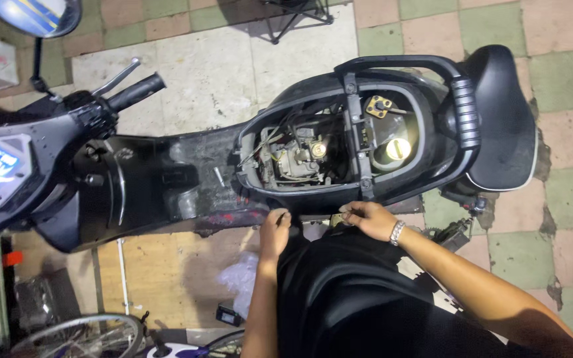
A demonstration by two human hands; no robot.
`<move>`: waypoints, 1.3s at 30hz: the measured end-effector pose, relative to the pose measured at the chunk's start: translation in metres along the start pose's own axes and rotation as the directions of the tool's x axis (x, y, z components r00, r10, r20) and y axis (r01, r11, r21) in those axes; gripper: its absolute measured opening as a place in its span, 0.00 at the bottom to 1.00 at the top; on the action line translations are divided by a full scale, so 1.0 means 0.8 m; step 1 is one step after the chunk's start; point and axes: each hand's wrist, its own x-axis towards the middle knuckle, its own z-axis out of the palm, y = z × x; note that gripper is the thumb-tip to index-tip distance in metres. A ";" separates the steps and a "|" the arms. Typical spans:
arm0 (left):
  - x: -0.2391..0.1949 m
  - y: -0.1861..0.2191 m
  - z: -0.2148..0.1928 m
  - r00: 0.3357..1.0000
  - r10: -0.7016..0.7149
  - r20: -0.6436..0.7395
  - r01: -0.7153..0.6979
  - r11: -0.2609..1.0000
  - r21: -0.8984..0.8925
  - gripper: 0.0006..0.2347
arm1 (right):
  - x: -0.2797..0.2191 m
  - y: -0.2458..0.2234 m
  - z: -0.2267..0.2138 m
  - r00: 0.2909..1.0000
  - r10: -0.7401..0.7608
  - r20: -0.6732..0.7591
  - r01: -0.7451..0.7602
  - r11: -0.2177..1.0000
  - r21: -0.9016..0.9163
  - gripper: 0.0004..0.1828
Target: The person works on the internal components of a scooter's under-seat area, using a wrench to loosen a bolt and pliers to manipulate a hose. They then use a cordless drill to remove a bolt and a handheld vacuum to clean the engine compartment.
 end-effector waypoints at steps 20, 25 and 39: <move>-0.089 -0.011 -0.007 0.996 -0.064 -0.054 0.061 0.996 -0.059 0.11 | 0.018 0.066 0.014 0.986 0.022 0.168 -0.009 0.997 -0.079 0.15; -0.146 -0.028 0.004 0.920 -0.389 -0.045 0.384 0.919 -0.091 0.13 | 0.027 0.046 0.015 0.963 0.074 0.258 -0.011 0.972 -0.236 0.18; -0.226 -0.092 0.020 0.760 -0.528 -0.379 0.312 0.808 -0.500 0.12 | 0.039 -0.079 0.171 0.847 0.143 0.512 0.184 0.825 -0.534 0.19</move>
